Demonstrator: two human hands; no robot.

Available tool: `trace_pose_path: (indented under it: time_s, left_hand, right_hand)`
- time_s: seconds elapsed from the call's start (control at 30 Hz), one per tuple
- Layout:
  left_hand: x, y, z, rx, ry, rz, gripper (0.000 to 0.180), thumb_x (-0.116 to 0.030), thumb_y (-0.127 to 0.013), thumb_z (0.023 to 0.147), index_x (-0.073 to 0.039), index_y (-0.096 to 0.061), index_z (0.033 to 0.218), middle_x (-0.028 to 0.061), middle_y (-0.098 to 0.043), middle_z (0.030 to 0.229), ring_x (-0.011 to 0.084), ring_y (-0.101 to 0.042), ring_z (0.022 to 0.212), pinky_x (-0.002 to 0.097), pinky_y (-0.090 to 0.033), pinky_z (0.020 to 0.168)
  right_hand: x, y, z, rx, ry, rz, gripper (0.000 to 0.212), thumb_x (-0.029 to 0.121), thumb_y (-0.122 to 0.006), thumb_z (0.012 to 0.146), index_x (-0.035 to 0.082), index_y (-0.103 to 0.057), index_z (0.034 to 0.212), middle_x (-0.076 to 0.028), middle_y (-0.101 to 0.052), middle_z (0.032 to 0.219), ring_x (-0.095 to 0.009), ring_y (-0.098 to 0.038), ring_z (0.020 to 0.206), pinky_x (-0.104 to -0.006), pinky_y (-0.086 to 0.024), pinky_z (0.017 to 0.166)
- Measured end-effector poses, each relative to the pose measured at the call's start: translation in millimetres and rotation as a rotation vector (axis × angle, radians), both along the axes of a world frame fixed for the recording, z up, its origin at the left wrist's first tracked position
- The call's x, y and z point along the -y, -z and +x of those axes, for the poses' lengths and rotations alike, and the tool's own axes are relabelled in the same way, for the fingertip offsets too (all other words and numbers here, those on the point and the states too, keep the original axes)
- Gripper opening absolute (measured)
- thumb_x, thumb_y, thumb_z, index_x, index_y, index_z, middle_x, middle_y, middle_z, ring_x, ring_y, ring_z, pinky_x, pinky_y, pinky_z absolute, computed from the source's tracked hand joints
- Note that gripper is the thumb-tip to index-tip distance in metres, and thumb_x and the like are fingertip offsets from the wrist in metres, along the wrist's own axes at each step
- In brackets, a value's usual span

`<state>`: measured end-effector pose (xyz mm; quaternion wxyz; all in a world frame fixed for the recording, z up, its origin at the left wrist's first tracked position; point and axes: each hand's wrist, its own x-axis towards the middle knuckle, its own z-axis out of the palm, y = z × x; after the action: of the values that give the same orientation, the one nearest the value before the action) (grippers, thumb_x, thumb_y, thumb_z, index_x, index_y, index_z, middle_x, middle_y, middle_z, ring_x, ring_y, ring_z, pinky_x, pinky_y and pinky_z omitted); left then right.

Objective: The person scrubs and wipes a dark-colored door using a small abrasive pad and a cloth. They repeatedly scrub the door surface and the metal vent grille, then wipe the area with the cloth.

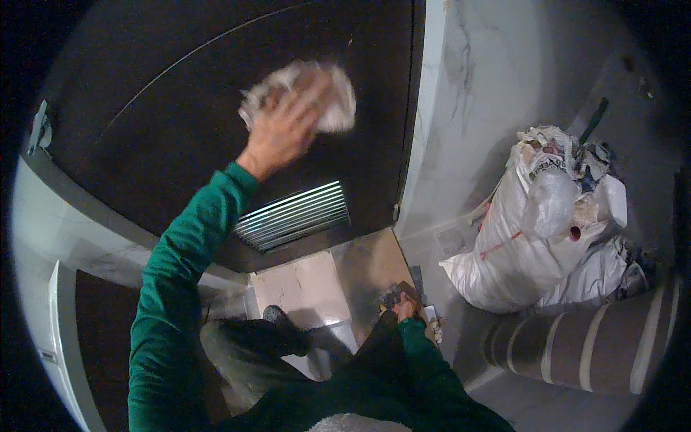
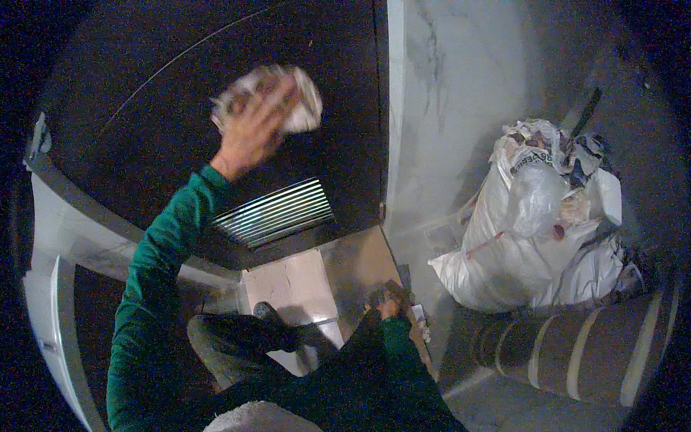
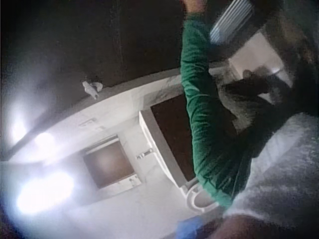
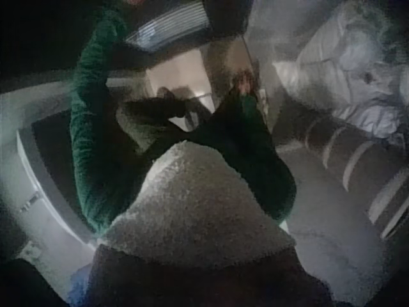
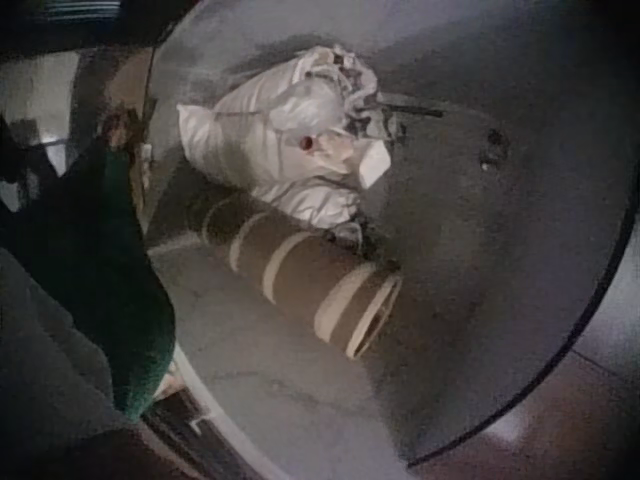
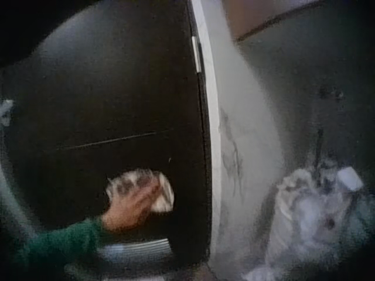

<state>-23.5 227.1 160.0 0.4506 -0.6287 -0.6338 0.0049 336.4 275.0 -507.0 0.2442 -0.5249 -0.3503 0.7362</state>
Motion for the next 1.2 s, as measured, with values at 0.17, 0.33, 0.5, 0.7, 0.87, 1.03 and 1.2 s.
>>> trace_pose_path:
  time_s: [0.17,0.33,0.5,0.7,0.87,1.03,1.2]
  left_hand:
    - [4.5,23.8,-20.0,0.008,-0.017,-0.219,0.075,-0.023,-0.065,0.082,-0.023,-0.038,0.152,0.0020,-0.031,0.161,0.0276,-0.032,0.146,0.0574,-0.029,0.113]
    - [-2.1,11.0,-2.5,0.062,-0.082,-0.043,0.075,-0.025,-0.066,0.084,-0.025,-0.037,0.153,0.0004,-0.030,0.161,0.0263,-0.027,0.148,0.0580,-0.027,0.113]
    - [-4.9,-9.7,0.4,0.014,-0.105,-0.030,0.078,-0.023,-0.068,0.083,-0.026,-0.036,0.154,0.0002,-0.031,0.161,0.0258,-0.030,0.148,0.0569,-0.028,0.113]
    - [-2.1,8.3,-10.7,0.070,-0.042,-0.135,0.073,-0.022,-0.065,0.082,-0.023,-0.042,0.151,0.0023,-0.030,0.161,0.0274,-0.029,0.148,0.0556,-0.023,0.117]
    - [-13.7,-38.8,-11.1,-0.183,0.091,-0.345,0.065,-0.020,-0.054,0.087,-0.027,-0.041,0.151,-0.0029,-0.031,0.161,0.0251,-0.033,0.145,0.0552,-0.025,0.116]
    - [-89.0,-193.3,-12.0,-0.298,0.218,0.064,0.055,-0.020,-0.055,0.093,-0.012,-0.046,0.146,0.0108,-0.040,0.155,0.0318,-0.032,0.145,0.0520,-0.020,0.119]
    - [-95.2,-153.9,18.4,-0.223,0.059,0.097,0.063,-0.018,-0.061,0.080,-0.018,-0.051,0.142,0.0039,-0.041,0.154,0.0239,-0.036,0.144,0.0508,-0.031,0.116]
  right_hand:
    - [4.3,-17.1,-1.8,0.002,0.032,0.019,0.030,0.036,-0.063,0.098,0.005,-0.066,0.099,-0.008,-0.060,0.075,-0.019,-0.055,0.055,-0.0351,-0.052,0.048]
    - [2.5,5.9,-1.0,0.006,0.028,0.050,0.034,0.039,-0.065,0.096,0.005,-0.066,0.099,-0.008,-0.057,0.071,-0.020,-0.054,0.053,-0.0360,-0.051,0.047]
    - [1.2,51.5,0.3,0.124,-0.012,0.365,0.036,0.039,-0.066,0.095,0.006,-0.066,0.109,-0.007,-0.056,0.072,-0.021,-0.053,0.053,-0.0372,-0.051,0.046]
    - [1.3,42.4,-4.9,0.109,-0.057,0.216,0.035,0.035,-0.067,0.094,0.006,-0.065,0.114,-0.006,-0.059,0.081,-0.021,-0.056,0.063,-0.0390,-0.052,0.053]
    - [-1.9,18.6,-13.4,0.126,-0.090,0.184,0.034,0.032,-0.068,0.093,0.006,-0.065,0.115,-0.006,-0.061,0.086,-0.022,-0.059,0.071,-0.0394,-0.053,0.061]
    - [0.5,9.4,-13.4,0.202,-0.159,0.252,0.033,0.028,-0.069,0.092,0.006,-0.065,0.117,-0.006,-0.063,0.092,-0.023,-0.061,0.079,-0.0399,-0.054,0.069]
    - [5.3,12.2,-12.1,0.451,-0.367,0.539,0.033,0.024,-0.071,0.091,0.006,-0.065,0.118,-0.005,-0.065,0.097,-0.023,-0.063,0.086,-0.0403,-0.055,0.077]
